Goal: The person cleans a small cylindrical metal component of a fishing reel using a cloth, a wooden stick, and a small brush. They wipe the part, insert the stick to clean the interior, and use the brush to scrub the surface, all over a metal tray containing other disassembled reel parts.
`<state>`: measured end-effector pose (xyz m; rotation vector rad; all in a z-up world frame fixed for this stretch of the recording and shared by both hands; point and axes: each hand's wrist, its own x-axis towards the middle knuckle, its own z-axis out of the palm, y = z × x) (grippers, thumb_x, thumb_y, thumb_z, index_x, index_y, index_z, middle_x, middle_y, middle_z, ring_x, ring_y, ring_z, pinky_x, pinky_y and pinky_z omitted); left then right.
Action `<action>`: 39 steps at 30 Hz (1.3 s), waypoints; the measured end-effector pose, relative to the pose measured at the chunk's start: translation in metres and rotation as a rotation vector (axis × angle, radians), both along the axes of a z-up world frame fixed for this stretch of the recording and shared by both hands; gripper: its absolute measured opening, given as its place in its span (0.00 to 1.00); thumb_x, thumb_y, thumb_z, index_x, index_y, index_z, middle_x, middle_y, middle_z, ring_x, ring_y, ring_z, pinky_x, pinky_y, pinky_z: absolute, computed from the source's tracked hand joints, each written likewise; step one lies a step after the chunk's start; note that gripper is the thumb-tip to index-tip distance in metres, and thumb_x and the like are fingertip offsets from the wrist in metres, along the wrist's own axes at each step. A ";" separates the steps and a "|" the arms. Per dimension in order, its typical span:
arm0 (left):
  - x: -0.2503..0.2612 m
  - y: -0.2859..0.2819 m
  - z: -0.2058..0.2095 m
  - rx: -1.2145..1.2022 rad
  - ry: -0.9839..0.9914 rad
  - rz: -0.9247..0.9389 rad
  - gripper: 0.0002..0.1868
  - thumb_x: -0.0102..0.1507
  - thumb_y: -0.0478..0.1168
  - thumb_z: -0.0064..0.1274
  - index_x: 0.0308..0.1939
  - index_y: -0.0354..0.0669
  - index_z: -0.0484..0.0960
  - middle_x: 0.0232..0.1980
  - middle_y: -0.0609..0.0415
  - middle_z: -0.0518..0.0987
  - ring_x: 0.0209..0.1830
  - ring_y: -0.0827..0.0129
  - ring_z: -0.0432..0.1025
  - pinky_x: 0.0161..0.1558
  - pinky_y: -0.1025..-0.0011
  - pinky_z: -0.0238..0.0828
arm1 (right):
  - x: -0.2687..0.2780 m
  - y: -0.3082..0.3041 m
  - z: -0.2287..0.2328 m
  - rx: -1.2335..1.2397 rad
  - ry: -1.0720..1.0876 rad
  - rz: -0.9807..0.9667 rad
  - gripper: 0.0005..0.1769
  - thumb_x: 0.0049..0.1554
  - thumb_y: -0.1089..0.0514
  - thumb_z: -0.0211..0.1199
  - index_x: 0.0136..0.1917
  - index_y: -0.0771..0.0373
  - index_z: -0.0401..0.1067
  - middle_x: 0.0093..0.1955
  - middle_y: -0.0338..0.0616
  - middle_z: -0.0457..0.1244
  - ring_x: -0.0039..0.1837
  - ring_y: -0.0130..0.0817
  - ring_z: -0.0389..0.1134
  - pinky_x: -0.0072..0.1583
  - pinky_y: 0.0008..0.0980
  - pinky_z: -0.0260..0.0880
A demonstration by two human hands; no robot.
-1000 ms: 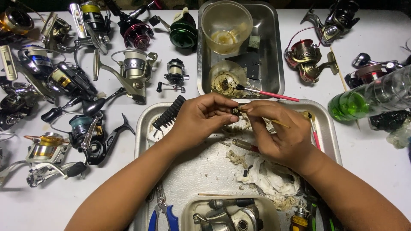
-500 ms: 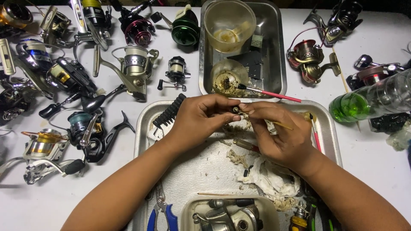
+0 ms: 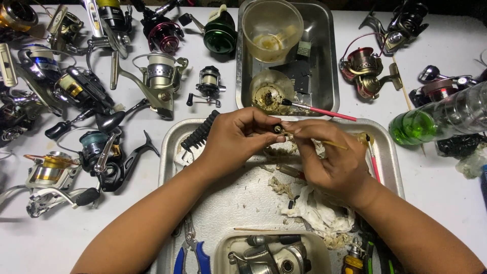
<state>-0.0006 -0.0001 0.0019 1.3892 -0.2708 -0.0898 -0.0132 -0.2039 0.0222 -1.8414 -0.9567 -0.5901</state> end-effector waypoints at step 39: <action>0.002 0.001 -0.006 0.071 -0.001 0.127 0.14 0.51 0.25 0.69 0.41 0.29 0.85 0.32 0.40 0.84 0.31 0.73 0.79 0.32 0.78 0.80 | -0.007 0.011 0.003 -0.041 -0.063 -0.114 0.07 0.54 0.74 0.68 0.45 0.67 0.76 0.43 0.51 0.73 0.45 0.51 0.76 0.47 0.44 0.78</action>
